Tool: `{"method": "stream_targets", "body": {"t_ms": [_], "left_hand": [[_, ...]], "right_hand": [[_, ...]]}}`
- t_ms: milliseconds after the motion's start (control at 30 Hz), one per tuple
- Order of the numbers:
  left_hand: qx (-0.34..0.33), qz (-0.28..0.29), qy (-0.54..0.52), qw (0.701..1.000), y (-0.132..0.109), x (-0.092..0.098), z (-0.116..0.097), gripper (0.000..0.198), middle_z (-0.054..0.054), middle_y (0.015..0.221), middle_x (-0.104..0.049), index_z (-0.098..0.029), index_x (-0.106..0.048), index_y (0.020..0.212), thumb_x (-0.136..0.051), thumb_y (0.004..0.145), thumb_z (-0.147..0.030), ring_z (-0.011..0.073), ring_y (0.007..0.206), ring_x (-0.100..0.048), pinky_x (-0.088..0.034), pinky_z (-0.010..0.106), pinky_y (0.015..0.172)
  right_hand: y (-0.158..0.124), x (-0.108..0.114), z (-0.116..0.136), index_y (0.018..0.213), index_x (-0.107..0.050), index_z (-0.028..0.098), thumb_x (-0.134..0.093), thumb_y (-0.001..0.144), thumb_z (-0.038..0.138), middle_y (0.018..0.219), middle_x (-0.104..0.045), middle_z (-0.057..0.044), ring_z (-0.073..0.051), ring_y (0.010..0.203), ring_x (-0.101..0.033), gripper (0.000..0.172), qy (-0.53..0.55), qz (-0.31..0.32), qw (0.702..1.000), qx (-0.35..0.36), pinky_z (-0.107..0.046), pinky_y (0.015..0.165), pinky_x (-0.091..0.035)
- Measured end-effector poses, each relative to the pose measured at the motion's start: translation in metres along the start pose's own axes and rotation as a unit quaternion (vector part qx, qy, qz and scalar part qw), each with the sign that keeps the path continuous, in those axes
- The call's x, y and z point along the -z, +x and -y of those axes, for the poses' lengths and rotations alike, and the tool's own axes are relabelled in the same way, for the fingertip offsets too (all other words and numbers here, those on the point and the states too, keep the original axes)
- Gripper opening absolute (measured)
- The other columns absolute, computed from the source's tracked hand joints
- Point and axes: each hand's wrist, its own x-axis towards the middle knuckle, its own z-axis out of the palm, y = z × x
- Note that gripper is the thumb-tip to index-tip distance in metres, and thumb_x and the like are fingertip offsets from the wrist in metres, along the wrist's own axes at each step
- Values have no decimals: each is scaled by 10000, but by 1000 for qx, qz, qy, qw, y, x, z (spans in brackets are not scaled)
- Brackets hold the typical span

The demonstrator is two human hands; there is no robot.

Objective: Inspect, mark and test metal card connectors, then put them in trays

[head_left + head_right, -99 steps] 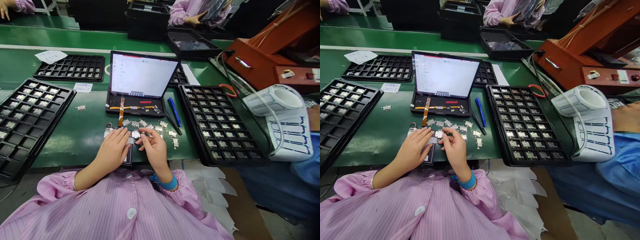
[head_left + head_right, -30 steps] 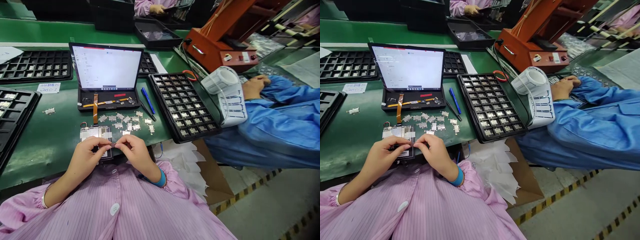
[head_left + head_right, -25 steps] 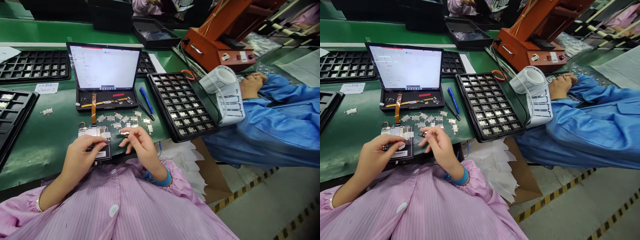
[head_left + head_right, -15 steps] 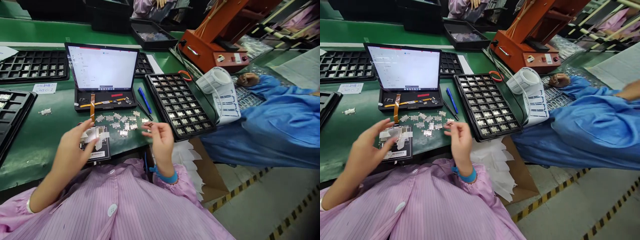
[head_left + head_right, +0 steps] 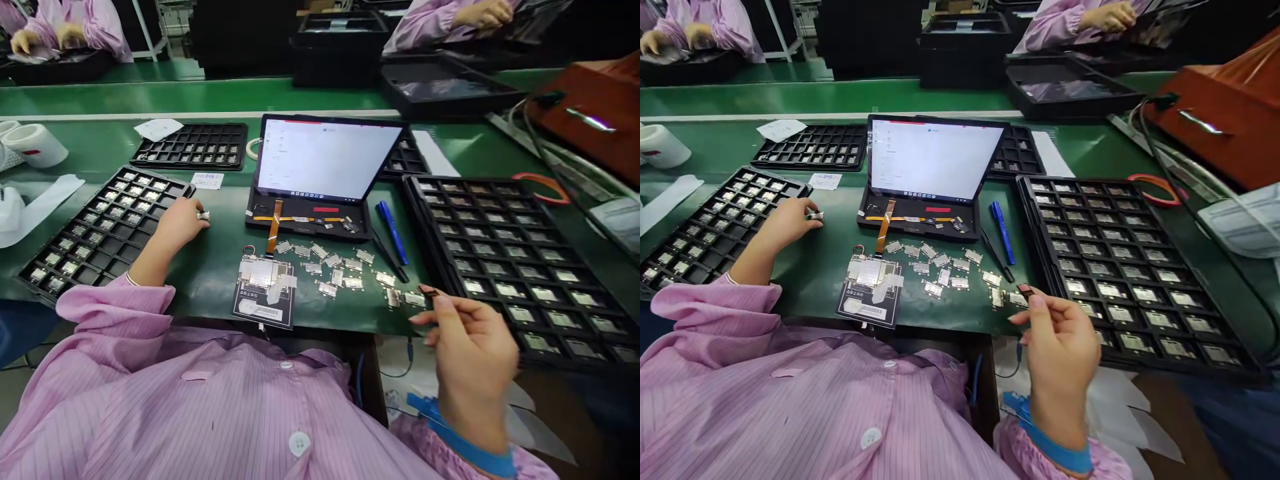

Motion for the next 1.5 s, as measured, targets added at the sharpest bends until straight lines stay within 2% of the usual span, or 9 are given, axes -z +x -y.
{"method": "stream_targets", "body": {"t_ms": [100,267,333,433,567,700,1000,1300,1500], "left_hand": [[-6,16,-34,999,4,-4,5,199,106,943,-693,-177,-654,841,-745,699,-282,262,822,-650,-473,339,734],[-14,20,-88,996,-19,-1,-1,182,36,780,-667,-203,-571,748,-709,714,-318,215,721,-620,-457,319,682],[-31,22,-187,982,-38,-3,-15,190,32,797,-665,-206,-546,733,-680,730,-341,200,743,-621,-477,323,717],[-77,127,-440,886,-73,-11,-45,251,22,793,-643,-203,-513,722,-723,698,-339,173,754,-634,-512,306,717],[-77,286,-564,771,-118,-20,-81,237,18,792,-633,-172,-608,852,-766,732,-301,136,701,-636,-534,259,639],[-52,300,-638,707,-141,-22,-95,289,2,834,-648,-175,-595,998,-756,779,-272,123,693,-674,-567,227,620],[-54,240,-606,757,-148,-24,-96,148,4,804,-661,-169,-695,949,-723,812,-218,79,645,-627,-562,153,550],[-49,214,-590,777,-151,-25,-96,128,8,832,-677,-188,-704,937,-712,811,-206,110,718,-648,-566,160,528],[-55,223,-575,785,-151,-27,-98,113,-5,819,-707,-199,-708,934,-700,823,-182,86,734,-668,-554,131,617]], "right_hand": [[-22,-9,20,794,-631,215,-726,795,431,1070,-716,-163,-148,568,-603,236,27,49,998,40,-271,406,-372],[-52,-18,46,841,-632,212,-720,824,372,797,-707,-74,-165,596,-620,183,45,141,988,34,-252,432,-448],[-60,-22,53,848,-648,216,-724,824,355,703,-674,-37,-161,582,-620,160,55,178,982,22,-241,430,-467],[-71,-32,63,855,-673,221,-712,832,324,668,-656,-13,-141,547,-607,113,66,248,966,15,-228,422,-474],[-81,-46,74,832,-648,209,-690,848,316,718,-670,-24,-154,635,-657,116,100,346,933,1,-215,446,-501],[-84,-51,78,831,-607,199,-680,849,334,712,-670,-11,-139,616,-660,155,169,395,902,-49,-191,427,-503],[-84,-51,79,865,-652,181,-705,802,295,630,-642,21,-89,478,-585,141,186,399,892,-103,-179,407,-509],[-86,-52,77,872,-650,176,-693,813,277,652,-648,12,-89,500,-594,125,171,389,900,-100,-168,402,-501],[-87,-55,75,873,-641,176,-698,808,290,661,-646,8,-98,518,-603,143,172,427,880,-112,-174,402,-500]]}}
